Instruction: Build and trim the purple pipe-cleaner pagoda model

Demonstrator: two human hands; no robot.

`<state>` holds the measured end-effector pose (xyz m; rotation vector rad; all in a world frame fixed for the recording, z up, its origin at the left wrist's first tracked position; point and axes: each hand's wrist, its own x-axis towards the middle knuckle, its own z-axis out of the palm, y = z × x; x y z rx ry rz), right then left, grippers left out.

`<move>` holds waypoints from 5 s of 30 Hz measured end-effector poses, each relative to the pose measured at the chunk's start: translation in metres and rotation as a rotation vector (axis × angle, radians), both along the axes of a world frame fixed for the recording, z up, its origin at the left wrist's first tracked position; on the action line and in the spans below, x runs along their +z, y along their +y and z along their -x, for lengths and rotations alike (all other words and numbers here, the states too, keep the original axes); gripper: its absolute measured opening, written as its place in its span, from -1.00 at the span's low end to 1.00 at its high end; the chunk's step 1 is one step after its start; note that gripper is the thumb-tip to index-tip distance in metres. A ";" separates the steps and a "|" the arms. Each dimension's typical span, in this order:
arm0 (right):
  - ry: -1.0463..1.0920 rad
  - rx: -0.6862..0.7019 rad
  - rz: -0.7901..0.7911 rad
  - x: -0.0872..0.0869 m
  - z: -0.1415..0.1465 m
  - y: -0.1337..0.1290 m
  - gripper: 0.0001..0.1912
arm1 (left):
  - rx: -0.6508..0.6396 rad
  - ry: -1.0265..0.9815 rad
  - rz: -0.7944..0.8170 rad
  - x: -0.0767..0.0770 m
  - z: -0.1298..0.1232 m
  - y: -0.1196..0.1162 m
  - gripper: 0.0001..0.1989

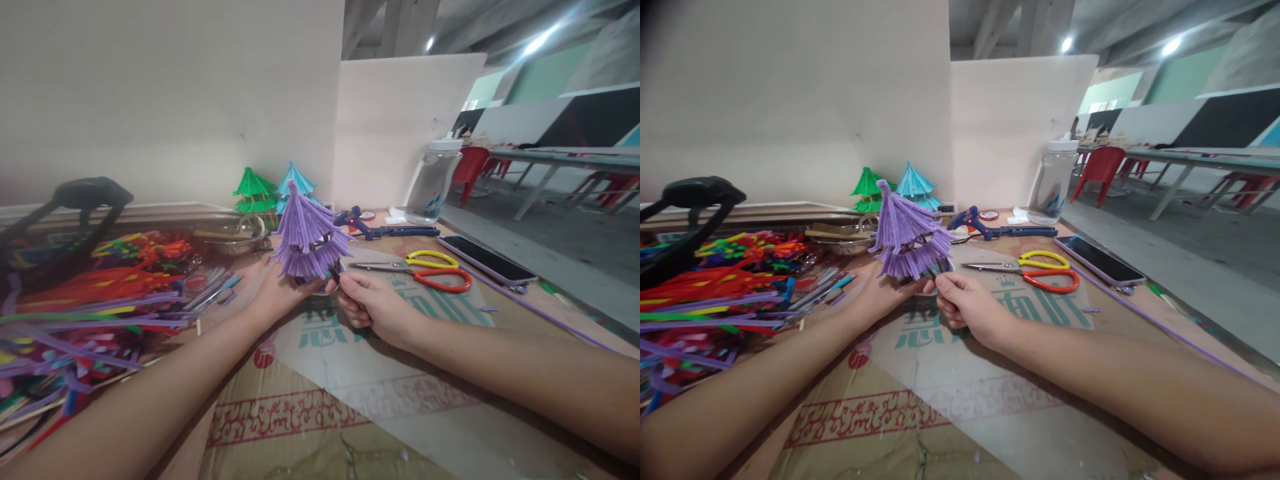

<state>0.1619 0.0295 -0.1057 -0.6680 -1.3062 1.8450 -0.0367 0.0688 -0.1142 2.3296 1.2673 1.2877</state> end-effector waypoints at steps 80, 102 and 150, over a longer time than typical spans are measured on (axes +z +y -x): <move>0.031 0.033 0.035 0.000 -0.002 -0.001 -0.65 | 0.033 0.030 -0.020 -0.003 0.003 0.002 -0.69; -0.610 -0.029 -0.573 0.014 -0.005 -0.012 -0.67 | 0.064 -0.041 0.007 -0.002 0.001 0.002 -0.66; -1.030 -0.058 -1.665 0.018 -0.061 0.023 -0.70 | 0.150 0.057 0.087 -0.005 0.004 0.007 -0.70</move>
